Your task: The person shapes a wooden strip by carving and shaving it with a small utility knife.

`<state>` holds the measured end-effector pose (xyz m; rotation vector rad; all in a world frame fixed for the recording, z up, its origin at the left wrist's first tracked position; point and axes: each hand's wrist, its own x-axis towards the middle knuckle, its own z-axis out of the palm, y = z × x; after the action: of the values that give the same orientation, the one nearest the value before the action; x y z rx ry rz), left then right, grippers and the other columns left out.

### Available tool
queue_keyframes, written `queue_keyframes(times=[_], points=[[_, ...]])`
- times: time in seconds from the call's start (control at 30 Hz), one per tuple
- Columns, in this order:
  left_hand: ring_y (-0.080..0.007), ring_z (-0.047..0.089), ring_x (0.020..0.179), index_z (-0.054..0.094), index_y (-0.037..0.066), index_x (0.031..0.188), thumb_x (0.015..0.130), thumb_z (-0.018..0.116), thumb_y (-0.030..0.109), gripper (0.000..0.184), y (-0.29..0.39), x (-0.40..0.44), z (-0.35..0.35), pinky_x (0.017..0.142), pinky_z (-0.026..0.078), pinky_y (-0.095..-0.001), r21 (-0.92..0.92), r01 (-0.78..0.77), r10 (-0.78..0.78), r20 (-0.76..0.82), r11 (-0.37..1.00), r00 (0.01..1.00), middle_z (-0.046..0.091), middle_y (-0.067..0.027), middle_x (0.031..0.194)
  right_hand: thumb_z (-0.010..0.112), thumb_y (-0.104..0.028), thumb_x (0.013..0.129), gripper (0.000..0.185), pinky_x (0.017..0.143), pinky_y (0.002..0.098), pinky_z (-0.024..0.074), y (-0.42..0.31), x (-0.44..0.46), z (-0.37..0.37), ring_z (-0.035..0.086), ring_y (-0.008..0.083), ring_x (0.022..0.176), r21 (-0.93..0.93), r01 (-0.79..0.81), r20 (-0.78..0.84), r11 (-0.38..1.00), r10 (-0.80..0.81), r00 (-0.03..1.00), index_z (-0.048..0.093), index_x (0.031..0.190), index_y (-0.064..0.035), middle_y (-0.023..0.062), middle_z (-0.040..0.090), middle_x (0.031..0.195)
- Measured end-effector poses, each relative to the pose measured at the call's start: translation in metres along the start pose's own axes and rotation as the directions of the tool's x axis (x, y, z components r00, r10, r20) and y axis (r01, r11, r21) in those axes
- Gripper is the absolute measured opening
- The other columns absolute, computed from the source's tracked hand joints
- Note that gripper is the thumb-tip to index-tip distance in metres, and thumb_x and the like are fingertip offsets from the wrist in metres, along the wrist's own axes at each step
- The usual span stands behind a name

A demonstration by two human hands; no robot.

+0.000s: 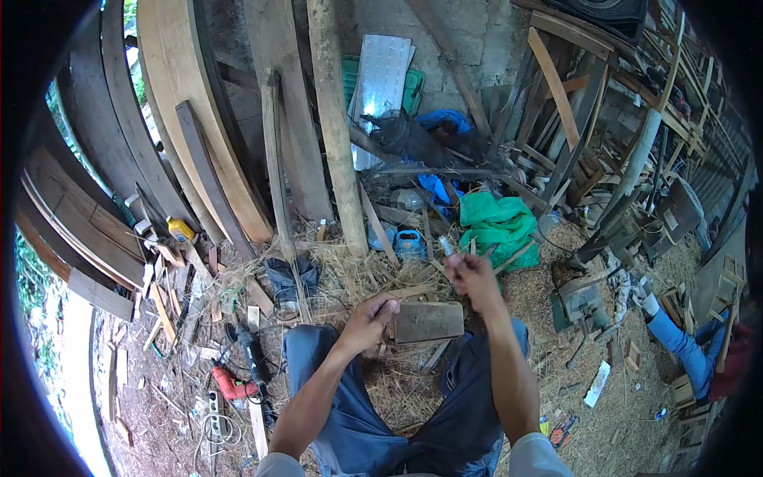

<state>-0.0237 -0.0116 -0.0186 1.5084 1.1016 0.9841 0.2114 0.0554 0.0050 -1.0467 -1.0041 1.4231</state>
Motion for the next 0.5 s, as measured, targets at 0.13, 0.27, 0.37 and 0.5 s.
queue_keyframes(times=[0.13,0.27,0.37,0.5], points=[[-0.0096,0.044,0.072,0.055,0.001,0.093,0.097,0.047,0.017,0.018,0.014,-0.006,-0.004,0.068,0.038,-0.0256,0.016,0.085,-0.085,0.004,0.996,0.996,0.052,-0.001,0.078,0.059,-0.021,0.092,0.02,0.041,0.0198,0.0266,0.004,0.003,-0.006,0.037,0.0031,0.046,-0.198,-0.039,0.005,0.979,0.041,0.999,0.061,0.087,-0.0014,-0.0024,0.054,0.067],[-0.0094,0.044,0.073,0.055,0.0,0.092,0.097,0.048,0.017,0.019,0.016,-0.007,-0.002,0.068,0.038,-0.0257,0.081,0.074,-0.075,0.019,0.994,0.997,0.051,-0.0012,0.077,0.059,-0.018,0.091,0.02,0.039,0.0208,0.0253,-0.003,0.018,-0.021,0.037,0.0034,0.046,-0.079,-0.002,-0.054,0.997,-0.002,0.999,0.06,0.08,-0.002,-0.0022,0.051,0.063],[-0.0097,0.044,0.073,0.055,0.0,0.091,0.097,0.048,0.018,0.02,0.003,-0.004,-0.008,0.068,0.038,-0.0258,0.037,0.035,-0.035,0.009,0.999,0.999,0.05,-0.0007,0.077,0.058,-0.017,0.091,0.017,0.04,0.0207,0.0258,-0.001,0.018,-0.02,0.038,0.0032,0.047,-0.074,0.036,0.018,0.997,-0.035,0.999,0.06,0.081,-0.0024,-0.0024,0.052,0.065],[-0.0104,0.046,0.075,0.056,0.0,0.091,0.098,0.047,0.019,0.021,0.012,-0.011,-0.012,0.07,0.039,-0.0267,-0.001,0.015,-0.015,0.019,1.0,1.0,0.051,-0.0003,0.077,0.06,-0.02,0.091,0.019,0.041,0.0198,0.0276,0.0,0.027,-0.057,0.039,0.0035,0.048,-0.059,0.09,-0.243,0.994,-0.102,0.965,0.061,0.084,-0.0022,-0.0019,0.054,0.067]])
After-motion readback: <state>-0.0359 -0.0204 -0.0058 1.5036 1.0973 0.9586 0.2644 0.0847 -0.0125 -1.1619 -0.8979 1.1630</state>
